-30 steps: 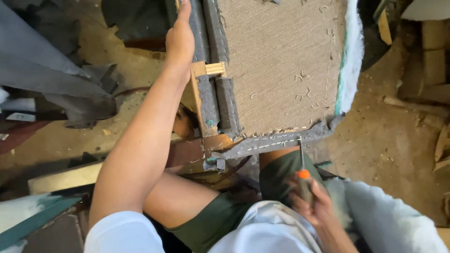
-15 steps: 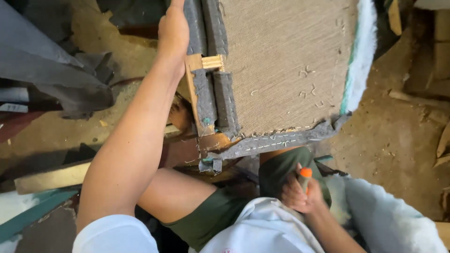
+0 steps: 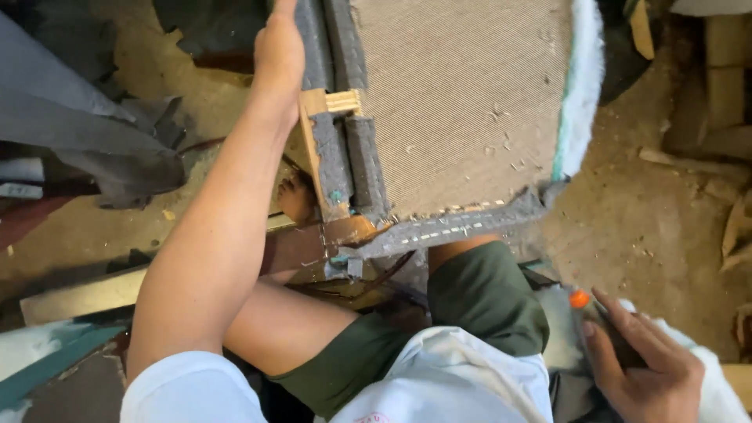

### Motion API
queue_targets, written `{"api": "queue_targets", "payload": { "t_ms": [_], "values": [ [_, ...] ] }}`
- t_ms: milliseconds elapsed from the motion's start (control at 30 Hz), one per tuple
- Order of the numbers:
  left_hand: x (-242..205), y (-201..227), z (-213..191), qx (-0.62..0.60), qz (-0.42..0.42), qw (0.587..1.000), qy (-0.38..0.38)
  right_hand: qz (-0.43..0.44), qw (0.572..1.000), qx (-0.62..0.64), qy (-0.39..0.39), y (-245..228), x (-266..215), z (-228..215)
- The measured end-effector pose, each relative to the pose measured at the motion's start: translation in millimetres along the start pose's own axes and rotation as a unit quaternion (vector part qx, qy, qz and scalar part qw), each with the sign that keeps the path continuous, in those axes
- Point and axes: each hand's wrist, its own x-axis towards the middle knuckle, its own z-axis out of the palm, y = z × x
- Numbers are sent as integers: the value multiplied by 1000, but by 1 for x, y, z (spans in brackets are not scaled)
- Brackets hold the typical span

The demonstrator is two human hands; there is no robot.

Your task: Removing staples from a wooden chair frame using a screwdriver as a prying tool to strip the old upholstery.

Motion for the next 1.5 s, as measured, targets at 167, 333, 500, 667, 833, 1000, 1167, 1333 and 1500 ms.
{"api": "queue_targets", "payload": {
  "t_ms": [167,333,500,667,833,1000,1167,1333,1500],
  "values": [
    [6,-7,-3,-13,-11,1000,20,-87,996,-19,-3,5,12,6],
    [-1,-1,-4,-10,-8,1000,-8,-103,995,-8,-2,12,16,23],
    [-10,7,-2,-14,-34,999,-11,-100,994,-33,22,28,9,34],
    [-10,7,-2,-1,-16,1000,-20,-137,990,-18,38,29,12,36],
    [-11,11,0,6,-42,999,3,-78,995,62,-23,27,16,30],
    [-7,7,-1,0,-39,999,4,-39,990,127,-49,18,13,36],
    [-14,12,0,4,-45,999,-3,-35,997,75,-5,23,-1,44],
    [-9,5,-2,6,-34,999,-2,-26,997,70,2,10,-4,47],
    [1,-1,-4,-4,-25,1000,2,54,995,71,-41,-5,-1,39]
  ]
}}
